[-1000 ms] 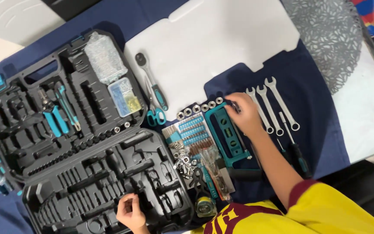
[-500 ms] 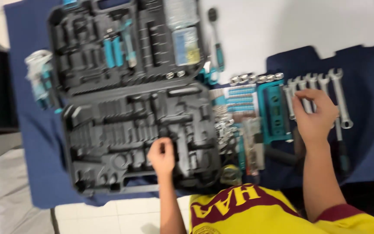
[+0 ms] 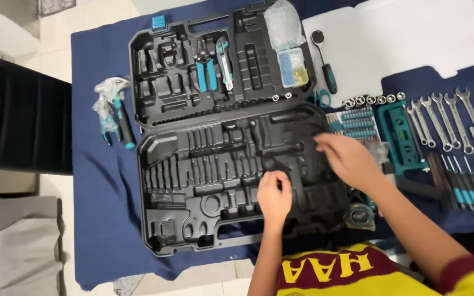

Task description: The person handles and turns socket heads by hand, opens a small plastic case of screws and wall anchors, and removes bubble wrap from a drill bit case before opening it.

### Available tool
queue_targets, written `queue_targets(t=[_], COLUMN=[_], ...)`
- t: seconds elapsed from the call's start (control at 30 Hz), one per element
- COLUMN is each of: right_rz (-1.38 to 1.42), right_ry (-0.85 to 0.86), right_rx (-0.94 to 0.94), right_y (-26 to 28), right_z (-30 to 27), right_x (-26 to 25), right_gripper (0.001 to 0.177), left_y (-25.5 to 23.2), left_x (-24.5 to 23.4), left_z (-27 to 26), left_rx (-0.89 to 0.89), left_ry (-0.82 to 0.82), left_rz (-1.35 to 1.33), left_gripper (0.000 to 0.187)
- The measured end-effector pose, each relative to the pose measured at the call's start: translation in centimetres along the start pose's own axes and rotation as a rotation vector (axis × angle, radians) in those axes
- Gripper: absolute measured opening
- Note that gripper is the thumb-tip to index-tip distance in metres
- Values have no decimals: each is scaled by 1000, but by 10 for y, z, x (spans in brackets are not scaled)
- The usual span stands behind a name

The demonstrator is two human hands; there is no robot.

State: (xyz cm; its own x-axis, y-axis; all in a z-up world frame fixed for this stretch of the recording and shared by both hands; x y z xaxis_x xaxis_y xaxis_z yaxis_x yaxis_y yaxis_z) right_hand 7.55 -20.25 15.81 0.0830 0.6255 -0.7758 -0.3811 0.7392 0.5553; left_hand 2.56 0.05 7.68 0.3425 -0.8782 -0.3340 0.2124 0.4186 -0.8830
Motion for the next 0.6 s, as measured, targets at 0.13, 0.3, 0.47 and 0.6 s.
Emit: queue_targets(t=[0.13,0.3,0.47,0.6], right_rz=[2,-386,-483,-503], right_ry=[83,-79,33,229], right_rx=[91,130,330,551], right_y=[3,-29,-49,-56], right_z=[41,99,154,187], right_x=[76,133,150,155], right_gripper=[26,23,36,49], left_y=[6,15,17,20], left_x=[-1,4,4,5], left_z=[-4,-6,-7,-6], left_rx=[1,-22,33,-26], left_ry=[52,136,156,224], left_rz=[38,84,174,142], left_gripper=[6,8,8,11])
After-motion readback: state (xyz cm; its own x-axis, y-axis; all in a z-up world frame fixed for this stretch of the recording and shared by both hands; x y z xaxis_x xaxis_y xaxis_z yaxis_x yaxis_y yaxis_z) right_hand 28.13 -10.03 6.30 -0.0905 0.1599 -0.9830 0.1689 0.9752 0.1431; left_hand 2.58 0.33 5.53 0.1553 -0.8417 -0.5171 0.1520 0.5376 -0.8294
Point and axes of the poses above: each hand's wrist, its own z-axis towards the middle knuckle, its own x-axis out of the palm, y = z × x, the point moved 3 cm from there along z, towards the middle knuckle, and after that the axes turned 4 degrees about -z, right-handed, at the moved point
